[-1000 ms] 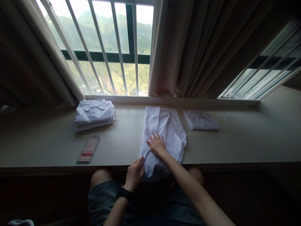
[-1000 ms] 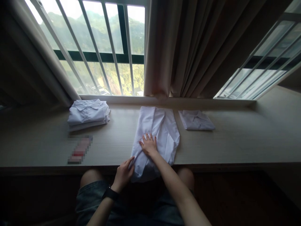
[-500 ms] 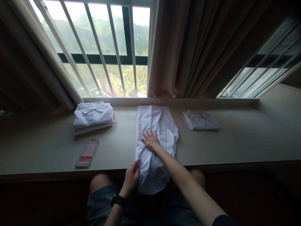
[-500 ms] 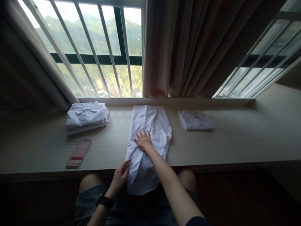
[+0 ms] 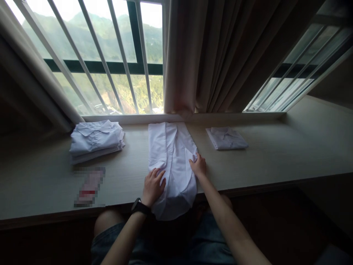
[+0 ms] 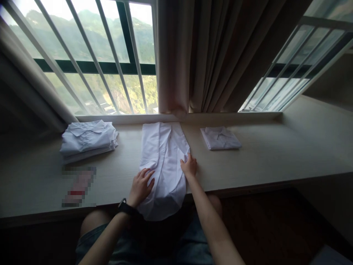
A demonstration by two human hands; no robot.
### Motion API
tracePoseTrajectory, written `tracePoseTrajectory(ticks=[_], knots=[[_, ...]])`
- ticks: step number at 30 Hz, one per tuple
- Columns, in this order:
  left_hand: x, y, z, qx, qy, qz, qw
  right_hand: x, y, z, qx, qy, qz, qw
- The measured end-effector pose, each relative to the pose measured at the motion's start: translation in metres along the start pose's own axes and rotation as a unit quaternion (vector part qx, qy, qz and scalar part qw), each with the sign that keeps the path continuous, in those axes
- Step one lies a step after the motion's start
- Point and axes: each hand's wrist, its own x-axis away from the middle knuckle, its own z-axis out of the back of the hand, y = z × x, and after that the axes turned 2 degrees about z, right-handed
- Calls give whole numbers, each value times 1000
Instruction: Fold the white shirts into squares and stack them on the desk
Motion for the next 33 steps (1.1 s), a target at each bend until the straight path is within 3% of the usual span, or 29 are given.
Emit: tracePoseTrajectory(ticks=[4, 10, 14, 17, 21, 25, 33], knots=[[-59, 9, -25, 7, -24, -39, 999, -17, 10, -1, -5, -48, 11, 999], [-151, 21, -47, -18, -37, -51, 998, -3, 18, -12, 41, -2, 108, 993], [-201, 29, -70, -49, -56, -116, 990, -1, 19, -14, 23, 21, 103, 994], [-228, 25, -86, -64, -84, -128, 986, -13, 17, -12, -11, 9, 86, 996], [-245, 7, -97, -81, -88, -67, 991, -33, 16, -5, -28, -39, 54, 997], [-255, -7, -99, -101, -74, -13, 992, -36, 19, -2, 18, -38, 87, 995], [-311, 0, -100, -136, -81, 117, 980, -32, 21, -6, 45, -41, 151, 987]])
